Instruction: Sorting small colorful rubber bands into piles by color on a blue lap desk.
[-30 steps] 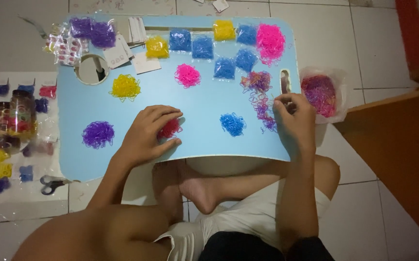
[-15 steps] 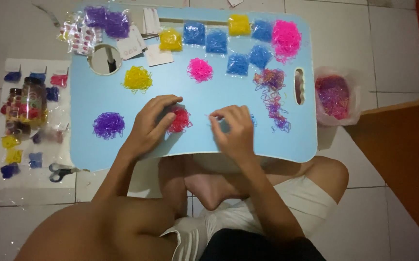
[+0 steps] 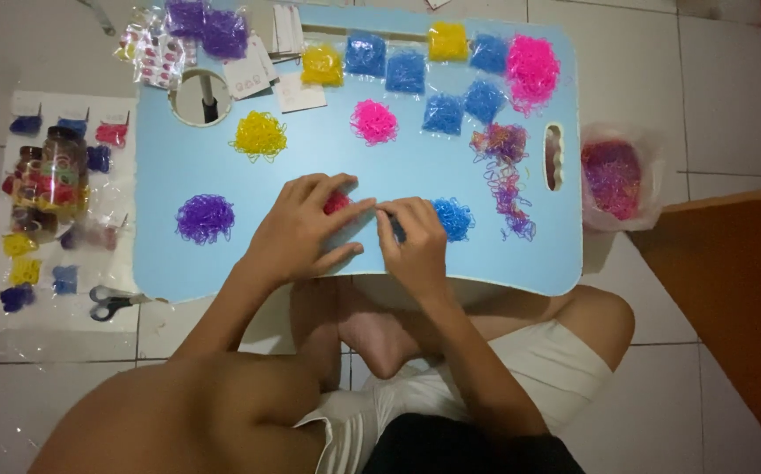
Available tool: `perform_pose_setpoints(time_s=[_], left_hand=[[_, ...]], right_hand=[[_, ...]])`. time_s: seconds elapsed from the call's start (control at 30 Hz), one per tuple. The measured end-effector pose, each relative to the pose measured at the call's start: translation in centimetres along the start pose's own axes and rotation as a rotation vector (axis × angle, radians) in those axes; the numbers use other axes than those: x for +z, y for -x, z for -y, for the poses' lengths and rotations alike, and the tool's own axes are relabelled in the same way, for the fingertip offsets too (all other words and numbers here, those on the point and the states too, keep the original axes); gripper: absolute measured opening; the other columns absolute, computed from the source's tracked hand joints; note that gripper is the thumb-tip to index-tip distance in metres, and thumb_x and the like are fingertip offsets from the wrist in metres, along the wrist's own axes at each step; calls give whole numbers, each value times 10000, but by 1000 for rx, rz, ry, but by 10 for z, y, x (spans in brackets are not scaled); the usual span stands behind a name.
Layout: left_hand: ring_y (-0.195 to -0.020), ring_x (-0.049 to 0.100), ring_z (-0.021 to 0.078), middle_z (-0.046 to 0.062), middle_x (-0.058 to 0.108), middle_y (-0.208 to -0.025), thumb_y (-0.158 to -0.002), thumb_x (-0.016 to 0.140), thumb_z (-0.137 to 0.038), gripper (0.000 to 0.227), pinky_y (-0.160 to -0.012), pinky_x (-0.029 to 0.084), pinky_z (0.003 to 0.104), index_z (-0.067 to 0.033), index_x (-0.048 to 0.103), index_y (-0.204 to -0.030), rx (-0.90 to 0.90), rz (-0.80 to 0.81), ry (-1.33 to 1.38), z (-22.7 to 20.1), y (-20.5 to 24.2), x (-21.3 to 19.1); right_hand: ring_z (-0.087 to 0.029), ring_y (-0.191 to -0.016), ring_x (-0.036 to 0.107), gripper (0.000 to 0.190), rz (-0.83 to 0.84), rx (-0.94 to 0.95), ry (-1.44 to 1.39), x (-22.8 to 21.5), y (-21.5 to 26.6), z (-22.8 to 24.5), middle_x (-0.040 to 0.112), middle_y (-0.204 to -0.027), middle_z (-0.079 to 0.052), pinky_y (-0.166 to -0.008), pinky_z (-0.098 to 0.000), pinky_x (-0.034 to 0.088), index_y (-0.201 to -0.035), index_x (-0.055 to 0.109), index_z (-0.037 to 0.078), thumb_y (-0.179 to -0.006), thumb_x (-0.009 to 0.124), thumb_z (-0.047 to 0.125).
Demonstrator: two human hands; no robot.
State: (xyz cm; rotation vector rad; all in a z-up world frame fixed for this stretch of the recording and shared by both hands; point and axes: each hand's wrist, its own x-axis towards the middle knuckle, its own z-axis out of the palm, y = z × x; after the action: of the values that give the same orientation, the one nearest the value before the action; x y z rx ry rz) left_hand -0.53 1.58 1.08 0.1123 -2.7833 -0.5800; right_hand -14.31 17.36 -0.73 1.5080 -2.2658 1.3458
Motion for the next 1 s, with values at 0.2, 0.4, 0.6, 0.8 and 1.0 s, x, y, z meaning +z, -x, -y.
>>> perform_pose_setpoints(time_s=[0.2,0.4,0.6,0.8,1.0], left_hand=[[-1288,542,374,105,589,-1394,-931,679,-502,394,-1096,421,547,-268,674,-1248,-13,-11,-40,6,4,12],[-1277,555,356,106,587,-1391,-901,702,-560,587,-1093,431,528,-217,604,-1368,-37,-50,-6,9,5,12],[-1283,569,374,133,614,-1374,-914,720,-517,600,-1098,438,540,-185,602,-1399,-32,-34,-22,3,4,7],[-1255,575,378,130,623,-1348,-949,693,-481,522,-1079,447,537,-175,627,-1367,-32,-48,-14,3,3,8],[-1278,560,357,106,617,-1366,-919,719,-498,586,-1077,449,518,-173,618,-1396,-42,-36,-28,3,2,8]], right_hand=[[-211,-866,654,98,-60,-7,26,-32,8,0,687,-903,-19,-792,-330,534,-987,759,120,-949,739,32],[-279,-876,641,141,-141,88,196,-80,11,-43,690,-917,-67,-874,-406,493,-993,767,115,-934,790,-11],[-290,-954,641,180,-174,113,382,-113,28,-90,672,-953,-41,-935,-405,464,-1043,752,124,-939,813,-8],[-358,-911,658,98,-77,343,265,-135,38,-89,685,-985,-177,-834,-439,521,-1084,738,21,-1024,742,-57],[-334,-954,684,95,10,307,272,-148,48,-84,696,-1025,-124,-841,-412,553,-1034,749,79,-976,806,31]])
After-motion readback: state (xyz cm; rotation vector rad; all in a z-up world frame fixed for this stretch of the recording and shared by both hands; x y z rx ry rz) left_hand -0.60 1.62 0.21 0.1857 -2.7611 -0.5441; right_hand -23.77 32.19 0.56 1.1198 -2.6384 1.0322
